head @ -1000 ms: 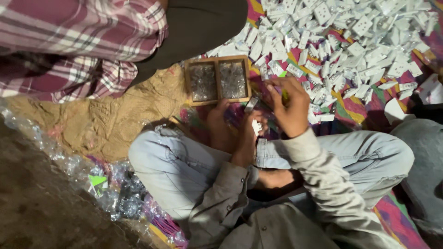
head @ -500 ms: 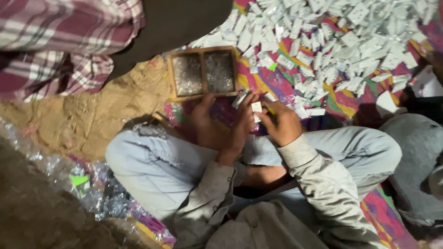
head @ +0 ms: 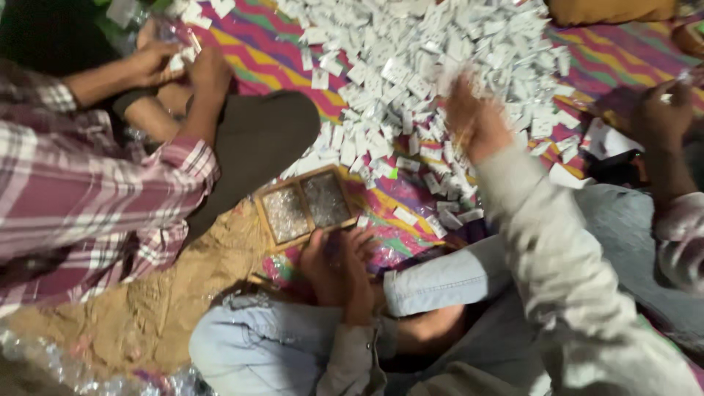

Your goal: The person sits on a mat and repeatedly picks up small white packets, places them into clear plastic sleeves, and seals the sleeves using a yellow handheld heat-sealing tool. Sealed packets are set aside on the mat.

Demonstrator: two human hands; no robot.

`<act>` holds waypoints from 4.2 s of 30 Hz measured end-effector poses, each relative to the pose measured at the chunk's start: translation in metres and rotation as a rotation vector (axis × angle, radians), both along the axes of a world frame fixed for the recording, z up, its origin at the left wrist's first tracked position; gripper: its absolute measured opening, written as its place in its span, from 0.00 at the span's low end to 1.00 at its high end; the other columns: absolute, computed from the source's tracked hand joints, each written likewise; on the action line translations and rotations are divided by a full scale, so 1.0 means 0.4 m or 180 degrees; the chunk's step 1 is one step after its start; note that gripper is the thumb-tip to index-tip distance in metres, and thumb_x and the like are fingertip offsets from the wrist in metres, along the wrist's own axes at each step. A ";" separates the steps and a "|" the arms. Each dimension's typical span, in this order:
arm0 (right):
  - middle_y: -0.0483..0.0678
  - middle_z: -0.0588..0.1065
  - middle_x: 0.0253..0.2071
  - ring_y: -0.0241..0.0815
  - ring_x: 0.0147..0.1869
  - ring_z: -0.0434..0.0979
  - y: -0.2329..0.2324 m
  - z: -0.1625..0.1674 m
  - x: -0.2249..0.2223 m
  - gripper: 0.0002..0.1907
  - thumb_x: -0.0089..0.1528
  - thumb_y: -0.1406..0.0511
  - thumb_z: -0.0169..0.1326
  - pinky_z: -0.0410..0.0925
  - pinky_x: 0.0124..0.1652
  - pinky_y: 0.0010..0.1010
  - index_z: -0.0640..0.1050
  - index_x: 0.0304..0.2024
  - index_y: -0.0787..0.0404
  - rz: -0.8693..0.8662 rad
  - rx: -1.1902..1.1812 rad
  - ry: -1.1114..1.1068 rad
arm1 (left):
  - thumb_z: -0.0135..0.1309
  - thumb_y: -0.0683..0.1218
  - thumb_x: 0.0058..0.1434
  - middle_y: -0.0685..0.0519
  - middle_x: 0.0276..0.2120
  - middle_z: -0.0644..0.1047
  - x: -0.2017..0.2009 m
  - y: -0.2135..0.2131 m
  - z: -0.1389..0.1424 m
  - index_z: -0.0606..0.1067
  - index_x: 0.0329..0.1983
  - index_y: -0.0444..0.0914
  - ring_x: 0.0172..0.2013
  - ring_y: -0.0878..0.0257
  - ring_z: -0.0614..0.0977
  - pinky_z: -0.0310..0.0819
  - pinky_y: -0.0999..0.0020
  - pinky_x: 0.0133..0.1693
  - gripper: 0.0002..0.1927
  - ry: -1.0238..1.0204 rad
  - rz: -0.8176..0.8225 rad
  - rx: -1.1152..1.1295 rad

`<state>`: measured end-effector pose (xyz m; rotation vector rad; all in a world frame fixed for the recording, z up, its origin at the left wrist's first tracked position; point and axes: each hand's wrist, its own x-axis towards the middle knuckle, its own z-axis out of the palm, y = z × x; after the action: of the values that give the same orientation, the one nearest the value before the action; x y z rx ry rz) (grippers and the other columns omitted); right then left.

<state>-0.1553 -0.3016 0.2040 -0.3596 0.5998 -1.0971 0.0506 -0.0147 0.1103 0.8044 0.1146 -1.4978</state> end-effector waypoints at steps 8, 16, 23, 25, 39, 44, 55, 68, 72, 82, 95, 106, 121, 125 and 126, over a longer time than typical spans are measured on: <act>0.40 0.77 0.43 0.26 0.25 0.59 0.141 0.420 0.025 0.12 0.71 0.60 0.52 0.51 0.25 0.21 0.74 0.53 0.58 0.0104 -0.2286 0.2127 | 0.34 0.61 0.68 0.31 0.45 0.79 0.033 -0.012 0.023 0.70 0.52 0.28 0.37 0.43 0.82 0.76 0.55 0.43 0.31 0.0413 -0.0134 -0.0224; 0.60 0.80 0.40 0.55 0.39 0.81 0.187 -0.091 -0.042 0.15 0.65 0.60 0.59 0.72 0.41 0.41 0.81 0.49 0.64 0.0756 -0.3671 0.5271 | 0.35 0.61 0.69 0.33 0.42 0.78 0.007 -0.005 -0.031 0.70 0.51 0.25 0.38 0.44 0.82 0.77 0.55 0.43 0.33 0.0116 0.0058 -0.0310; 0.59 0.80 0.43 0.62 0.46 0.80 0.148 -0.354 -0.134 0.24 0.55 0.54 0.68 0.71 0.44 0.51 0.81 0.49 0.57 0.1596 -0.2795 0.6547 | 0.38 0.60 0.71 0.35 0.43 0.78 -0.004 0.009 -0.043 0.69 0.53 0.25 0.39 0.46 0.81 0.77 0.58 0.44 0.31 -0.0023 0.0121 -0.0308; 0.58 0.80 0.43 0.63 0.46 0.79 0.152 -0.359 -0.121 0.28 0.52 0.53 0.70 0.70 0.42 0.52 0.80 0.50 0.58 0.1524 -0.2913 0.6582 | 0.39 0.60 0.71 0.35 0.43 0.78 -0.007 0.010 -0.046 0.69 0.53 0.24 0.39 0.47 0.81 0.77 0.59 0.44 0.31 -0.0068 0.0128 -0.0310; 0.45 0.76 0.47 0.33 0.50 0.77 0.448 -0.189 0.035 0.16 0.63 0.73 0.63 0.71 0.50 0.25 0.76 0.52 0.66 0.1678 -0.2461 0.3034 | 0.45 0.57 0.73 0.40 0.44 0.76 -0.146 -0.023 -0.127 0.67 0.58 0.23 0.41 0.53 0.80 0.76 0.64 0.46 0.30 -0.1681 0.1009 -0.0131; 0.44 0.73 0.37 0.35 0.32 0.65 0.487 -0.128 0.042 0.17 0.70 0.67 0.54 0.59 0.31 0.27 0.77 0.61 0.63 0.2154 -0.0479 0.2530 | 0.47 0.57 0.74 0.41 0.45 0.76 -0.094 -0.020 -0.076 0.67 0.59 0.23 0.42 0.55 0.79 0.76 0.66 0.46 0.30 -0.0876 0.0620 -0.0374; 0.47 0.72 0.28 0.36 0.30 0.69 0.581 -0.128 0.042 0.08 0.69 0.69 0.54 0.64 0.32 0.28 0.79 0.49 0.65 0.1354 -0.2643 0.4250 | 0.55 0.45 0.66 0.46 0.51 0.67 -0.093 -0.026 0.004 0.61 0.60 0.32 0.49 0.59 0.74 0.75 0.67 0.49 0.24 -0.3423 0.1811 0.0204; 0.39 0.74 0.37 0.26 0.39 0.70 0.546 -0.227 0.055 0.08 0.72 0.65 0.52 0.65 0.40 0.20 0.75 0.50 0.64 0.1347 -0.1491 0.2633 | 0.45 0.52 0.76 0.53 0.34 0.76 -0.144 -0.026 -0.107 0.76 0.46 0.32 0.36 0.66 0.75 0.70 0.72 0.38 0.18 -0.2893 -0.0153 -0.0017; 0.47 0.76 0.43 0.33 0.45 0.74 0.566 -0.156 0.062 0.12 0.72 0.68 0.46 0.66 0.44 0.26 0.75 0.55 0.68 0.1131 -0.2466 0.3175 | 0.50 0.48 0.74 0.51 0.44 0.76 -0.125 -0.003 -0.121 0.73 0.53 0.31 0.45 0.66 0.77 0.73 0.73 0.46 0.15 -0.3232 0.0462 -0.0019; 0.53 0.69 0.25 0.46 0.24 0.68 0.600 -0.065 0.090 0.17 0.64 0.72 0.59 0.62 0.27 0.36 0.80 0.57 0.61 0.1293 -0.3633 0.4259 | 0.55 0.43 0.71 0.44 0.53 0.72 -0.067 0.015 0.021 0.70 0.59 0.30 0.57 0.54 0.75 0.71 0.64 0.59 0.17 -0.5218 0.1253 0.0873; 0.57 0.76 0.31 0.58 0.32 0.77 0.573 -0.068 0.056 0.11 0.62 0.70 0.60 0.68 0.31 0.42 0.82 0.48 0.63 0.1625 -0.3904 0.4423 | 0.53 0.47 0.67 0.39 0.51 0.69 -0.058 0.021 0.165 0.66 0.56 0.22 0.54 0.47 0.73 0.68 0.56 0.57 0.24 -0.5308 0.1166 0.0236; 0.53 0.74 0.32 0.36 0.27 0.68 0.596 -0.201 0.054 0.09 0.65 0.71 0.59 0.62 0.29 0.25 0.70 0.39 0.66 0.0772 -0.3111 0.3623 | 0.53 0.46 0.69 0.41 0.51 0.74 -0.054 0.011 0.149 0.78 0.44 0.34 0.53 0.45 0.73 0.66 0.51 0.57 0.10 -0.6892 0.0123 0.0745; 0.37 0.68 0.32 0.30 0.32 0.66 0.582 -0.214 0.065 0.06 0.71 0.69 0.55 0.64 0.35 0.20 0.70 0.44 0.58 0.1072 -0.1670 0.1768 | 0.56 0.48 0.66 0.46 0.50 0.71 -0.096 -0.007 -0.047 0.65 0.60 0.36 0.42 0.56 0.77 0.73 0.65 0.41 0.24 -0.0853 0.0324 0.0102; 0.36 0.64 0.24 0.26 0.25 0.59 0.561 -0.200 0.056 0.07 0.68 0.67 0.54 0.54 0.28 0.19 0.75 0.48 0.59 0.0969 -0.1321 0.2055 | 0.54 0.50 0.66 0.47 0.48 0.73 -0.116 -0.003 -0.119 0.67 0.60 0.38 0.36 0.59 0.78 0.72 0.68 0.34 0.22 -0.1195 0.0449 0.0423; 0.37 0.63 0.28 0.26 0.29 0.59 0.560 -0.192 0.055 0.08 0.68 0.69 0.57 0.54 0.31 0.21 0.76 0.50 0.61 0.0984 -0.1664 0.2368 | 0.53 0.51 0.66 0.47 0.47 0.74 -0.118 -0.004 -0.128 0.67 0.60 0.39 0.34 0.60 0.78 0.72 0.68 0.32 0.22 -0.1494 0.0487 0.0505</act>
<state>-0.1334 -0.0776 0.1270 -1.3067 0.8646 -0.7868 0.0033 -0.0162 0.0590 1.2277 -0.0566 -1.1339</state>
